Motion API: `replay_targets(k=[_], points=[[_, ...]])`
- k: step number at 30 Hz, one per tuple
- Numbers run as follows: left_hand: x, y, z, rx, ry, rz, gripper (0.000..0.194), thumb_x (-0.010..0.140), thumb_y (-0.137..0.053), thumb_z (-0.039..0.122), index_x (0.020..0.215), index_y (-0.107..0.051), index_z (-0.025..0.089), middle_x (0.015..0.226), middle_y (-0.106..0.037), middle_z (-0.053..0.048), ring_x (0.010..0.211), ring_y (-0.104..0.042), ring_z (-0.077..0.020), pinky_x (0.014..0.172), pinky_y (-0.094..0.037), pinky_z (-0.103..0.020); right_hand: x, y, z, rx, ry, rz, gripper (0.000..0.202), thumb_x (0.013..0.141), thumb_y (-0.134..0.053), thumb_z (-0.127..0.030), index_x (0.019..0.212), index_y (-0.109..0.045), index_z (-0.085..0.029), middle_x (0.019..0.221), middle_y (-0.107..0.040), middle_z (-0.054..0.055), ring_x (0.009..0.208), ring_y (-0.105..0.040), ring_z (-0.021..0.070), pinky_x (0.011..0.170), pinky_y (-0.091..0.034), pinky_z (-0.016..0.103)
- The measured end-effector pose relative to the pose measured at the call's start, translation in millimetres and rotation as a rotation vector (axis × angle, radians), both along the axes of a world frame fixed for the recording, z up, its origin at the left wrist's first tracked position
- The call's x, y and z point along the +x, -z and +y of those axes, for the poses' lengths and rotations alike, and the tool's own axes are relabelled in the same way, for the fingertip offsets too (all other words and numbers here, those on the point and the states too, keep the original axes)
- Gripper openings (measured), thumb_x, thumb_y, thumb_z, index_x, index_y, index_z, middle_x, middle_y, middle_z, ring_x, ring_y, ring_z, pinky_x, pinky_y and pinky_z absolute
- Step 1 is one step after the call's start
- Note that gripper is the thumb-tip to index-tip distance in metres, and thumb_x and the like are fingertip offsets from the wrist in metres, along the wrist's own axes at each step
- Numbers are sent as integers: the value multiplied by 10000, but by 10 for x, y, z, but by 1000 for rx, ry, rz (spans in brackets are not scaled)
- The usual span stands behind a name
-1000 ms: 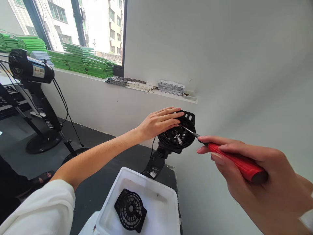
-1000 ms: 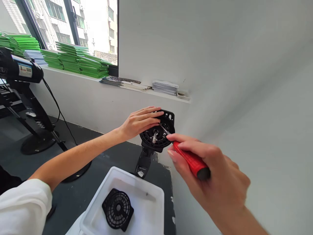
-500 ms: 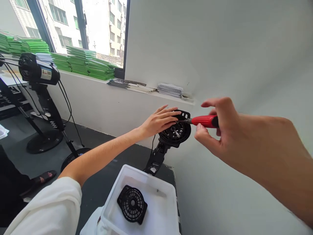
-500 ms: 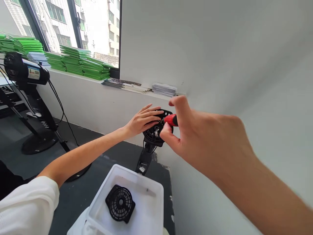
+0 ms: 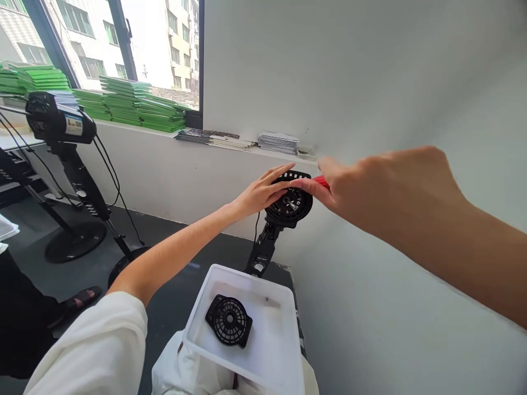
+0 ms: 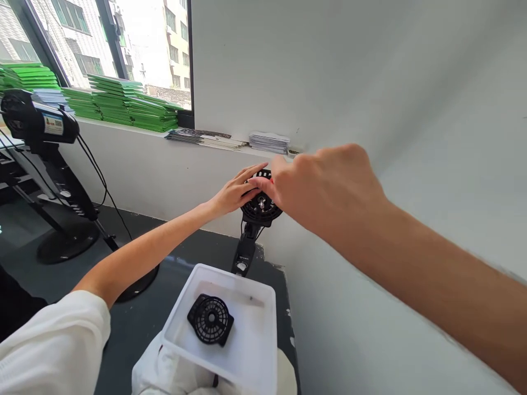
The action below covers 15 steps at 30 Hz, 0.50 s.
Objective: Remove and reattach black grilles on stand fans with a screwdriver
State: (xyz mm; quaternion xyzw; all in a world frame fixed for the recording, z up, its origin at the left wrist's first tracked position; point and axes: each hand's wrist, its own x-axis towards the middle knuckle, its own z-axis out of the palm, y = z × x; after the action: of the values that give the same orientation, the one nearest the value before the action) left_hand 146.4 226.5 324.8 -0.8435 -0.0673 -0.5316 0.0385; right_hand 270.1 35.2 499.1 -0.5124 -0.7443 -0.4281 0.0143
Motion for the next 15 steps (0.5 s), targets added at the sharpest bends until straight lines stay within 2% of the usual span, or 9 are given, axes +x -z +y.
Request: replay_targets(k=[2,4,7,11,14,15], points=[[5,1,-5,-10,13,-14,337,1075,-405,267,1360,-583,246,1624,-445,-135,1522,-405,-243,1218,-438,-508,2,-23,27,-77,30,11,321,912,-567,-522,922,-627,-207,472,-436,-32,385,-291,109,539,-168,285],[11,-5,-14,-8,22,-36,324,1076,-407,263,1333,-599,216,1575,-501,-156,1506,-423,-247,1209,-444,-513,6,-45,42,-104,70,4,322,903,-593,-491,1033,-632,-198,463,-435,-47,372,-284,110,533,-172,281],[15,-23,-29,5,29,-45,304,1074,-419,263,1277,-635,197,1527,-551,-174,1494,-437,-260,1194,-450,-535,20,-76,42,-1,91,5,348,967,-501,-512,886,-629,-199,441,-417,-26,387,-356,132,548,-197,283],[11,-38,-67,-2,3,-36,324,1084,-396,286,1302,-617,197,1532,-551,-178,1493,-449,-257,1179,-466,-531,46,-100,24,-103,84,-5,296,915,-582,-480,1011,-630,-203,495,-530,-28,387,-409,139,514,-197,270],[14,-36,-75,-21,-46,-56,318,1089,-397,318,1244,-639,182,1480,-597,-180,1463,-490,-246,1164,-485,-501,53,-90,21,-8,109,-79,361,961,-509,-523,852,-647,-207,459,-483,-8,409,-458,161,520,-239,276],[18,-31,-66,-19,-51,-60,319,1088,-401,326,1218,-655,182,1471,-605,-176,1455,-498,-245,1160,-488,-497,51,-81,22,-22,103,-84,389,965,-491,-541,852,-658,-208,458,-478,-9,415,-475,164,525,-256,276]])
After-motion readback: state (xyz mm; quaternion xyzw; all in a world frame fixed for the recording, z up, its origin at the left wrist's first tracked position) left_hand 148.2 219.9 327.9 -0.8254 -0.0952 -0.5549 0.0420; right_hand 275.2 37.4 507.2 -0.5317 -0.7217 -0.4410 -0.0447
